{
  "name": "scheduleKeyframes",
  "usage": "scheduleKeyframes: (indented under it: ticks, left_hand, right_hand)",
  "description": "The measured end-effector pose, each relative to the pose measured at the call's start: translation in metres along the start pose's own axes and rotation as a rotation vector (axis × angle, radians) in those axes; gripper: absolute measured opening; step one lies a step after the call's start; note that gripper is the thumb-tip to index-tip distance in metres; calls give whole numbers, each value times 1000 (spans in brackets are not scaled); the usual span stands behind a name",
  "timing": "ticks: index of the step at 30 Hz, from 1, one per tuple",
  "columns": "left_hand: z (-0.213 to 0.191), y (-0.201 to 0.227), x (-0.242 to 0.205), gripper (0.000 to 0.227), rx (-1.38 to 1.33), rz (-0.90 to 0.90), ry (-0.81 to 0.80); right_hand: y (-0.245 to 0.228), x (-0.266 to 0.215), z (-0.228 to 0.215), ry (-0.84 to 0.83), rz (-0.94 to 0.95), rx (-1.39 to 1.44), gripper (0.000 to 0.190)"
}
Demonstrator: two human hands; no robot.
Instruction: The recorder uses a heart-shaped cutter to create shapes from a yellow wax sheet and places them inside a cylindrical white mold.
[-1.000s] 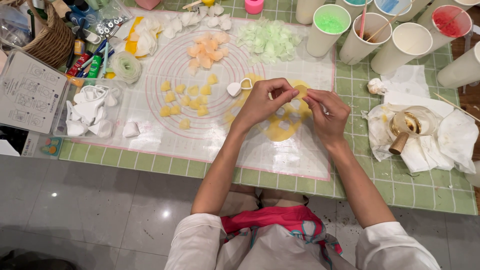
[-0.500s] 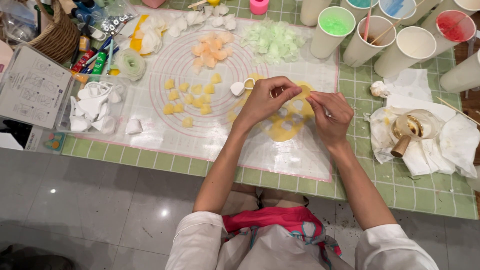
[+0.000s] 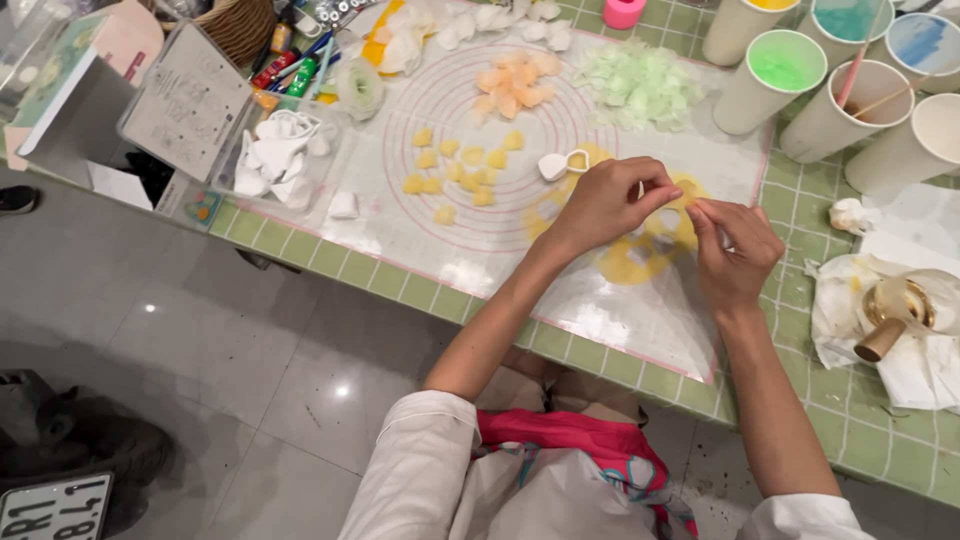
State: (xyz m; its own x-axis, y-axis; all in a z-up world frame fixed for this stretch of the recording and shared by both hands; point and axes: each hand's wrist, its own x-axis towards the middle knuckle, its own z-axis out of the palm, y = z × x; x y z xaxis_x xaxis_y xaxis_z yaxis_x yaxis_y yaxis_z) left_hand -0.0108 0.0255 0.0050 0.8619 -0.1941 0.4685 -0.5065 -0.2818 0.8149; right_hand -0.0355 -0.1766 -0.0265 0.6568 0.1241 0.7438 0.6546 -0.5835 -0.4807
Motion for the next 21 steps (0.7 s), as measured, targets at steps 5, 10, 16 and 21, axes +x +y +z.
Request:
scheduleKeyframes:
  ticks: [5, 10, 16, 21]
  left_hand:
    - [-34, -23, -2, 17, 33, -35, 106]
    - [-146, -58, -24, 16, 230, -168, 232]
    - [-243, -98, -76, 20, 676, -580, 348]
    - [-254, -121, -88, 14, 656, -707, 382]
  right_hand:
    - [-1, -1, 3, -77, 75, 60, 23]
    - [-4, 0, 0, -122, 222, 156, 26]
    - [-9, 3, 4, -136, 312, 276, 21]
    - [-9, 2, 6, -130, 337, 345, 19]
